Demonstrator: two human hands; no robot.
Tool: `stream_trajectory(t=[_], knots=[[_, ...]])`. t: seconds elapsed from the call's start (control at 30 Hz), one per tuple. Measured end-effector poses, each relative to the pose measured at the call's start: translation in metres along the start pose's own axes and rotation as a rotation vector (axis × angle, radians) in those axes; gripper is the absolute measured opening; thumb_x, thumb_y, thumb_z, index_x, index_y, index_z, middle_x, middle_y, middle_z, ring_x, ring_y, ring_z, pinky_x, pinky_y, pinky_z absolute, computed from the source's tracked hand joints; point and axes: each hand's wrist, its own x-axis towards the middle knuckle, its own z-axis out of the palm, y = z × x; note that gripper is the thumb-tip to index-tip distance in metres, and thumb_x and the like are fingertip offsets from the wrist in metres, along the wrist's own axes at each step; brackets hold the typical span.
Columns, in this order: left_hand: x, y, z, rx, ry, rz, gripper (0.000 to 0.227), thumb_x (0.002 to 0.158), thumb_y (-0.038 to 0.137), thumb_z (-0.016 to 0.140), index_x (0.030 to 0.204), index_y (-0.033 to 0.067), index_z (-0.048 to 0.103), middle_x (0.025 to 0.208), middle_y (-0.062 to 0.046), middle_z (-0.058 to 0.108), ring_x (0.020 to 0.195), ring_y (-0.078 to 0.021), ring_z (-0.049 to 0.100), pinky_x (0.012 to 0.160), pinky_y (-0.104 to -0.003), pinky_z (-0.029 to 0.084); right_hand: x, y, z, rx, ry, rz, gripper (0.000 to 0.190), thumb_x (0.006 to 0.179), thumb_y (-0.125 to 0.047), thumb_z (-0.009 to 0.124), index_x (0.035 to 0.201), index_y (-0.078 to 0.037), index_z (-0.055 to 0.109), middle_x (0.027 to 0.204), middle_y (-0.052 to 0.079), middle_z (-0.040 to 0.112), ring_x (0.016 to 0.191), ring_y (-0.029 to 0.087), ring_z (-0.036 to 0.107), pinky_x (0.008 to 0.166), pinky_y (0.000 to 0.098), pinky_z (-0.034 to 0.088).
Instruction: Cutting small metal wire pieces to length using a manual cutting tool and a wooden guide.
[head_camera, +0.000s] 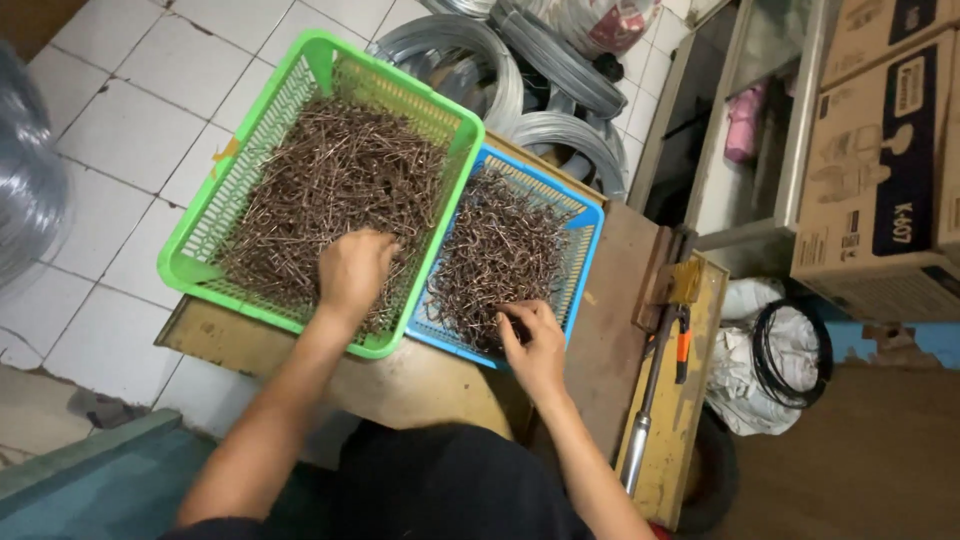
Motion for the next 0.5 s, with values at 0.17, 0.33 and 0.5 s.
stream_trajectory(t=[0.17,0.33,0.5], knots=[[-0.015,0.019,-0.091,-0.047,0.074,-0.043,0.014,0.1,0.019,0.071,0.11,0.0123,0.08,0.09,-0.009,0.077,0.076,-0.0214,0.072,0.067,-0.031,0.054,0.003,-0.008,-0.009,0.01,0.032,-0.03,0.015,0.088,-0.016,0.08,0.102,-0.013,0.08,0.093,0.012,0.07,0.09,0.033,0.072,0.081,0.0431,0.056],[-0.029,0.036,-0.153,-0.137,0.121,-0.104,0.035,0.096,0.006,0.077,0.128,-0.0062,0.071,0.087,-0.02,0.077,0.051,-0.0167,0.059,0.05,-0.028,0.043,0.01,-0.019,-0.004,0.035,0.021,-0.052,0.022,0.086,-0.016,0.082,0.107,-0.01,0.078,0.095,0.012,0.072,0.091,0.034,0.073,0.081,0.0432,0.057],[-0.032,0.044,-0.164,-0.228,0.135,-0.129,0.05,0.09,0.001,0.081,0.134,-0.013,0.064,0.083,-0.026,0.076,0.043,-0.015,0.057,0.037,-0.021,0.039,0.021,-0.055,-0.009,0.034,-0.039,-0.101,0.036,0.084,-0.017,0.083,0.116,-0.005,0.073,0.086,0.017,0.072,0.088,0.039,0.072,0.078,0.0479,0.057]])
